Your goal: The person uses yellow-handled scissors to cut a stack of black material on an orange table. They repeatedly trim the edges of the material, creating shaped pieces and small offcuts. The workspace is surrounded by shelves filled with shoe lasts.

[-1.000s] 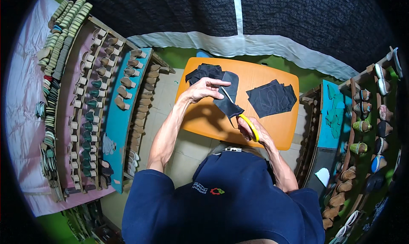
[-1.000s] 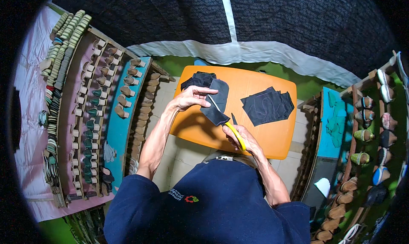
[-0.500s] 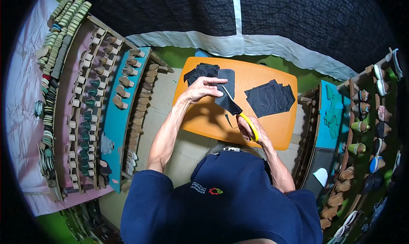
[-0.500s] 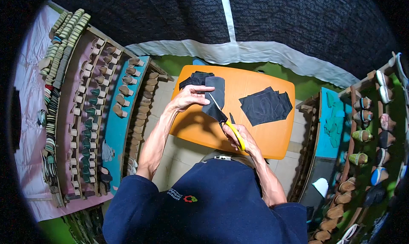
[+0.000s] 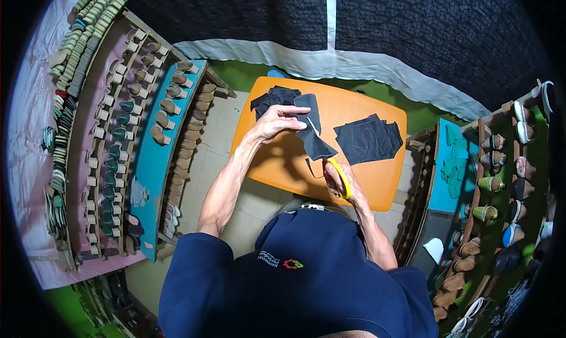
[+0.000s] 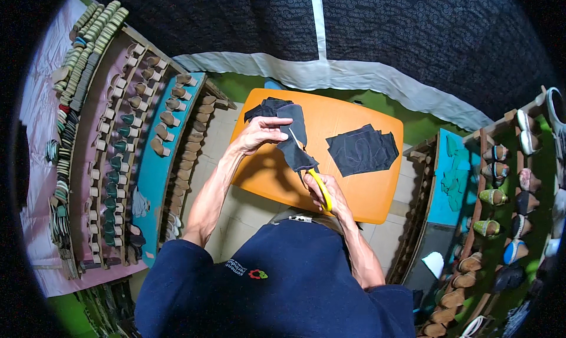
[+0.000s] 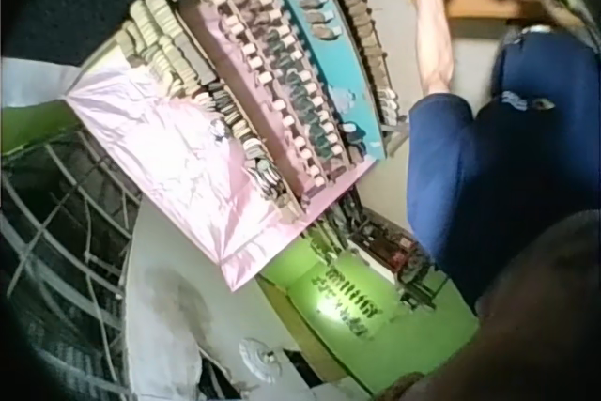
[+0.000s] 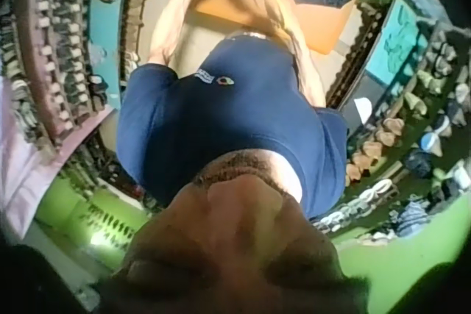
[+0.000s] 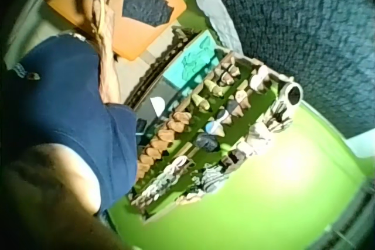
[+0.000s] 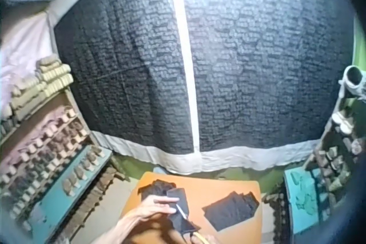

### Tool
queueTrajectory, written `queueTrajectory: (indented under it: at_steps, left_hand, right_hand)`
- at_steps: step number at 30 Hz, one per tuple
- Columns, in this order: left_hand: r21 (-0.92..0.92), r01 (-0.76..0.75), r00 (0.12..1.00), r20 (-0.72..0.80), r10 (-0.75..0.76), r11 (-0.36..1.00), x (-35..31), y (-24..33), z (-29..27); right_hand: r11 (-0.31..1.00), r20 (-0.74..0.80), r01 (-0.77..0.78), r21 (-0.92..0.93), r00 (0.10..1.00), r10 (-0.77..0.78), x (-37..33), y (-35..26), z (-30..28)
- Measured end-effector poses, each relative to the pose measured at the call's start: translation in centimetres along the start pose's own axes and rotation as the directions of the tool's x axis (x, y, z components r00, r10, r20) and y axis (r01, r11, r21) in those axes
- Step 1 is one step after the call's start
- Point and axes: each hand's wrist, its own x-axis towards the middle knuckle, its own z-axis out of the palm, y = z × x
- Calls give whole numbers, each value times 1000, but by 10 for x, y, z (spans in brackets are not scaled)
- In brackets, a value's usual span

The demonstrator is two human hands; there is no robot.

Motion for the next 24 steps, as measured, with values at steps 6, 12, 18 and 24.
queueTrajectory:
  at_steps: [6, 12, 18, 24]
  left_hand:
    - [-58, 2, 999, -40, -4, 998, -5, 7, 11]
    - [-113, -20, 997, -73, 11, 993, -7, 5, 14]
    - [-29, -34, 999, -6, 34, 999, -3, 4, 7]
    - [-83, -84, 989, 115, 93, 993, -3, -1, 7]
  right_hand:
    - [1000, -30, 7, -18, 1000, -7, 0, 1, 2]
    - [997, -45, 48, -58, 998, -51, -3, -1, 2]
    - [997, 11, 68, -35, 998, -68, -1, 5, -1]
    - [995, -7, 54, -82, 998, -55, 4, -1, 5]
